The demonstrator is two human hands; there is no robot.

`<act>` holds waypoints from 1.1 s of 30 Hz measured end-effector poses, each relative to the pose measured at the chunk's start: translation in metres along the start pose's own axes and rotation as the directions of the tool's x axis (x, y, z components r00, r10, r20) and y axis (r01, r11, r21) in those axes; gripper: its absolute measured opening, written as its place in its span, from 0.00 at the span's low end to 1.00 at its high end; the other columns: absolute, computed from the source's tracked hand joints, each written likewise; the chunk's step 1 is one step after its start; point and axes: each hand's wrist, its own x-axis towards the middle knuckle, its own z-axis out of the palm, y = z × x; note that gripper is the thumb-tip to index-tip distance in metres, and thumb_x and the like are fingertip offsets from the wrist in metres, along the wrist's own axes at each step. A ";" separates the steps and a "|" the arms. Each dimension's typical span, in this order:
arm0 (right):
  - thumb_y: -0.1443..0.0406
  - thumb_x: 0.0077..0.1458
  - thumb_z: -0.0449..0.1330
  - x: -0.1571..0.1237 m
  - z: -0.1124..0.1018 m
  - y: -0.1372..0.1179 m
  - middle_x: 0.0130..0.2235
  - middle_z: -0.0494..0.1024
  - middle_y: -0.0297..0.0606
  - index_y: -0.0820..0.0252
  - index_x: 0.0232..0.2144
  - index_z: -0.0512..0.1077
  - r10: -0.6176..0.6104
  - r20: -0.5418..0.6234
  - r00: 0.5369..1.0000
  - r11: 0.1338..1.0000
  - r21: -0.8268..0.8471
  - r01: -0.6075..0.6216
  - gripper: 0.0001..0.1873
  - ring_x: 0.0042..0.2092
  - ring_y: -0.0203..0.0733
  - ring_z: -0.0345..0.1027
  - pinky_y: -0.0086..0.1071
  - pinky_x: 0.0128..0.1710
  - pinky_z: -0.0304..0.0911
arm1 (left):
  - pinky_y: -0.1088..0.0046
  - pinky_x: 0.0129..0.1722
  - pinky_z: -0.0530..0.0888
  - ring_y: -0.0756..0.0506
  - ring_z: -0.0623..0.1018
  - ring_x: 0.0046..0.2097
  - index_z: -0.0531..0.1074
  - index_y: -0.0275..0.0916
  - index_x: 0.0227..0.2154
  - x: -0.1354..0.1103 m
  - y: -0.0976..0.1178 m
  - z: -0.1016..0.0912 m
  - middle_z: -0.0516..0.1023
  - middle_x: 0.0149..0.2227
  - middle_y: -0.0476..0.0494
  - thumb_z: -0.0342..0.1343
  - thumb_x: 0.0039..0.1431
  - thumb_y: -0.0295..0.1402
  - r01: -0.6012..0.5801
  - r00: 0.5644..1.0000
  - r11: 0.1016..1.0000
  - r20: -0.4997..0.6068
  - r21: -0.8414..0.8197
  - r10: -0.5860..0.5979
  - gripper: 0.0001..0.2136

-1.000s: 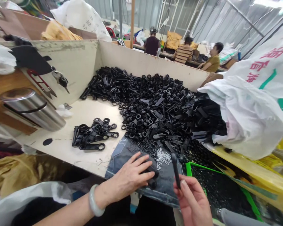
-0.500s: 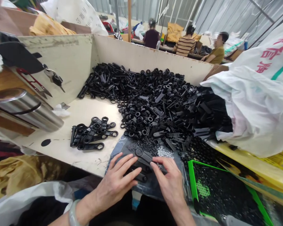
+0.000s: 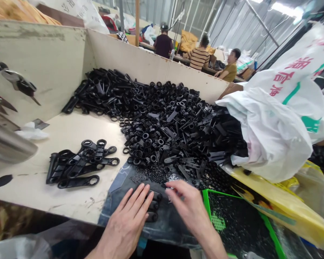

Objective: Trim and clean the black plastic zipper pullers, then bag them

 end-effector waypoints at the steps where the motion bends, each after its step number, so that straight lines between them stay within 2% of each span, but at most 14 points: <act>1: 0.62 0.67 0.57 0.004 -0.008 0.008 0.43 0.83 0.37 0.53 0.44 0.79 0.049 -0.066 0.997 0.998 -0.037 -0.051 0.10 0.42 0.41 0.78 0.31 0.42 0.71 | 0.61 0.72 0.52 0.40 0.65 0.70 0.60 0.40 0.69 -0.001 0.002 0.001 0.62 0.70 0.41 0.51 0.67 0.28 0.016 1.000 1.000 -0.014 0.017 -0.015 0.28; 4: 0.62 0.66 0.56 0.014 -0.022 0.035 0.43 0.82 0.44 0.58 0.45 0.78 0.138 -0.195 0.971 0.975 -0.145 -0.167 0.12 0.43 0.47 0.76 0.38 0.44 0.69 | 0.58 0.74 0.40 0.40 0.64 0.70 0.60 0.40 0.69 -0.001 0.004 0.003 0.62 0.70 0.41 0.52 0.66 0.28 0.016 1.000 0.999 -0.018 0.033 -0.016 0.28; 7: 0.63 0.61 0.60 0.022 -0.021 0.050 0.42 0.81 0.42 0.57 0.42 0.79 0.163 -0.177 0.971 0.960 -0.198 -0.197 0.10 0.38 0.46 0.76 0.37 0.40 0.68 | 0.50 0.73 0.36 0.39 0.64 0.70 0.59 0.40 0.69 0.001 0.002 0.001 0.61 0.70 0.40 0.52 0.65 0.28 -0.003 1.000 0.999 0.007 0.039 0.003 0.29; 10: 0.64 0.62 0.59 0.031 -0.021 0.049 0.41 0.81 0.38 0.56 0.41 0.80 0.169 -0.140 0.975 0.962 -0.189 -0.194 0.09 0.34 0.40 0.75 0.34 0.38 0.67 | 0.48 0.73 0.36 0.39 0.61 0.71 0.57 0.40 0.70 0.000 0.001 -0.002 0.59 0.71 0.39 0.51 0.65 0.29 0.006 1.000 0.999 0.026 0.034 -0.007 0.30; 14: 0.63 0.65 0.58 0.054 -0.031 0.036 0.42 0.82 0.36 0.55 0.42 0.80 0.160 -0.116 0.980 0.973 -0.149 -0.176 0.11 0.40 0.40 0.77 0.31 0.41 0.66 | 0.47 0.72 0.37 0.38 0.58 0.73 0.56 0.40 0.70 -0.003 0.003 -0.004 0.57 0.72 0.38 0.51 0.65 0.29 0.021 1.000 1.000 0.020 0.003 -0.021 0.30; 18: 0.60 0.65 0.59 0.071 -0.041 0.032 0.42 0.84 0.33 0.51 0.48 0.80 0.159 -0.120 0.980 0.976 -0.127 -0.174 0.12 0.40 0.39 0.78 0.30 0.41 0.67 | 0.46 0.72 0.37 0.37 0.57 0.73 0.56 0.41 0.70 0.000 0.002 -0.007 0.57 0.72 0.38 0.52 0.66 0.29 0.026 0.999 0.999 0.026 -0.020 -0.025 0.30; 20: 0.60 0.67 0.57 0.064 -0.043 0.037 0.42 0.84 0.37 0.55 0.47 0.79 0.193 -0.181 0.964 0.965 -0.144 -0.220 0.14 0.40 0.41 0.77 0.32 0.41 0.67 | 0.47 0.73 0.40 0.38 0.58 0.73 0.58 0.41 0.69 0.004 0.001 -0.008 0.59 0.72 0.39 0.52 0.65 0.26 0.012 1.000 0.998 0.021 -0.061 -0.011 0.30; 22: 0.62 0.67 0.55 0.050 -0.041 0.043 0.40 0.84 0.39 0.57 0.42 0.80 0.208 -0.199 0.958 0.956 -0.163 -0.242 0.13 0.41 0.44 0.77 0.34 0.42 0.67 | 0.50 0.73 0.45 0.39 0.60 0.72 0.63 0.42 0.67 0.008 0.002 -0.007 0.64 0.70 0.40 0.51 0.65 0.22 0.011 1.000 0.991 -0.003 -0.134 -0.011 0.28; 27: 0.69 0.61 0.60 0.026 -0.018 0.057 0.39 0.82 0.38 0.57 0.39 0.80 0.176 -0.078 0.981 0.964 -0.187 -0.188 0.09 0.39 0.44 0.77 0.34 0.42 0.69 | 0.50 0.71 0.54 0.39 0.66 0.69 0.72 0.40 0.59 0.013 0.006 0.000 0.73 0.64 0.40 0.50 0.68 0.23 0.052 0.987 0.950 -0.126 -0.308 -0.095 0.20; 30: 0.70 0.60 0.59 0.025 -0.011 0.058 0.39 0.81 0.40 0.58 0.39 0.79 0.170 -0.069 0.983 0.969 -0.171 -0.180 0.09 0.38 0.45 0.77 0.36 0.43 0.69 | 0.50 0.70 0.58 0.39 0.67 0.69 0.71 0.38 0.60 0.012 0.005 -0.001 0.72 0.64 0.39 0.50 0.68 0.22 0.029 0.997 0.958 -0.062 -0.284 -0.048 0.20; 33: 0.68 0.63 0.59 0.018 -0.012 0.047 0.40 0.81 0.41 0.59 0.42 0.78 0.167 -0.086 0.982 0.978 -0.112 -0.176 0.08 0.37 0.43 0.77 0.35 0.42 0.71 | 0.51 0.69 0.62 0.39 0.66 0.69 0.70 0.36 0.60 0.011 0.005 -0.005 0.71 0.65 0.38 0.49 0.68 0.21 0.014 1.000 0.971 -0.010 -0.240 -0.017 0.21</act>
